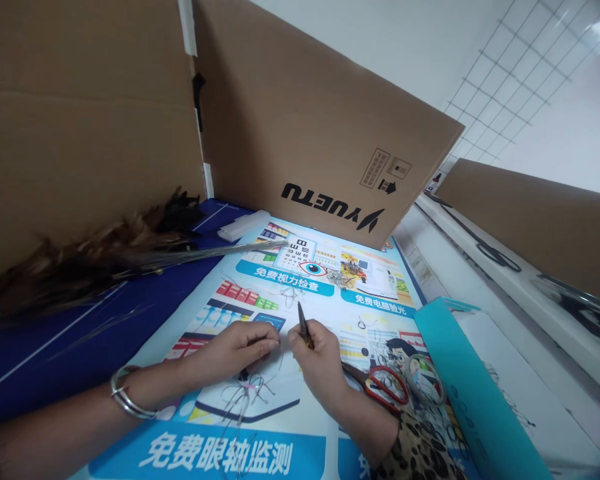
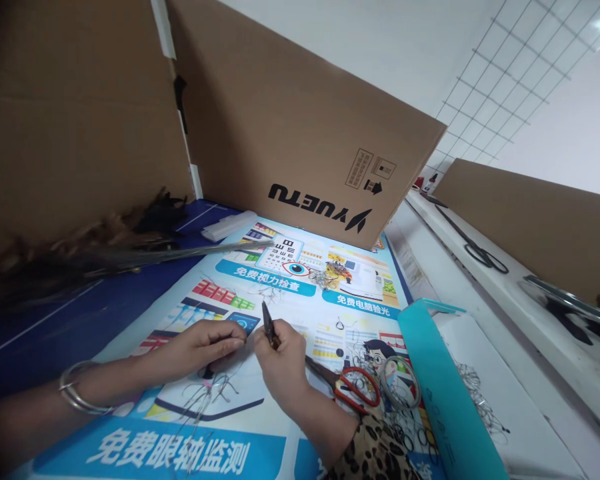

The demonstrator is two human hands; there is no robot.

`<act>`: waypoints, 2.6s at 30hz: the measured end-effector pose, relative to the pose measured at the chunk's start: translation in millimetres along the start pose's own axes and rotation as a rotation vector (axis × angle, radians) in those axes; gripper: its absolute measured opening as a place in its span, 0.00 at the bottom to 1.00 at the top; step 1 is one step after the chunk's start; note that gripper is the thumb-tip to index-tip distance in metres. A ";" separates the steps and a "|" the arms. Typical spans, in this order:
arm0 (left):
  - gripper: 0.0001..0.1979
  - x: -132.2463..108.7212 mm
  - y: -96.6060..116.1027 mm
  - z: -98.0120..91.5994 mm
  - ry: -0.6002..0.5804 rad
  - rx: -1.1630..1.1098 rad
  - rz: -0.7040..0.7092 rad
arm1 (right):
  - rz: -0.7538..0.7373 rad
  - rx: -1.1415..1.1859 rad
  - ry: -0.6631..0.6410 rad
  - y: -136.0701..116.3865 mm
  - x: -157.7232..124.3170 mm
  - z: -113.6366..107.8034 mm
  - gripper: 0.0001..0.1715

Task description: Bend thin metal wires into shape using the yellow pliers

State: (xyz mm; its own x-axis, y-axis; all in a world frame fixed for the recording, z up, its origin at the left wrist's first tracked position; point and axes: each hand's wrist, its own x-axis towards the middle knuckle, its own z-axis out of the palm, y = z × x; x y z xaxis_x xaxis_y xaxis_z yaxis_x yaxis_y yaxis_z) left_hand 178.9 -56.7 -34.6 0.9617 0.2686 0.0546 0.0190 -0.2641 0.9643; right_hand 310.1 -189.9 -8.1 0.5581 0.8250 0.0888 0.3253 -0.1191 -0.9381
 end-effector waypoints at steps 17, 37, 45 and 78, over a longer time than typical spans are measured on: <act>0.12 -0.5 -5.3 -1.0 0.008 -0.065 -0.112 | 0.045 0.085 -0.012 1.5 -1.1 -0.1 0.09; 0.11 -3.3 3.3 -4.3 0.030 -0.260 -0.064 | -0.222 -0.518 -0.243 5.2 3.6 -22.1 0.11; 0.11 -3.7 0.9 -3.3 0.027 -0.292 -0.089 | -0.216 -0.647 -0.285 9.0 0.4 -24.8 0.11; 0.09 -1.1 -3.4 -0.8 0.023 -0.227 -0.136 | -0.351 -1.069 -0.261 1.7 -3.6 -31.5 0.14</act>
State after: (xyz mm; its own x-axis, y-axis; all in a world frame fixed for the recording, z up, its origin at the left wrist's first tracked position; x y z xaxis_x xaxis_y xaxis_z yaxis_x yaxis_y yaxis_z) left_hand 177.6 -55.4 -37.7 0.9478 0.3095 -0.0764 0.0838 -0.0106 0.9964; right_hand 332.7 -210.5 0.5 0.1745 0.9796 0.0997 0.9811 -0.1644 -0.1020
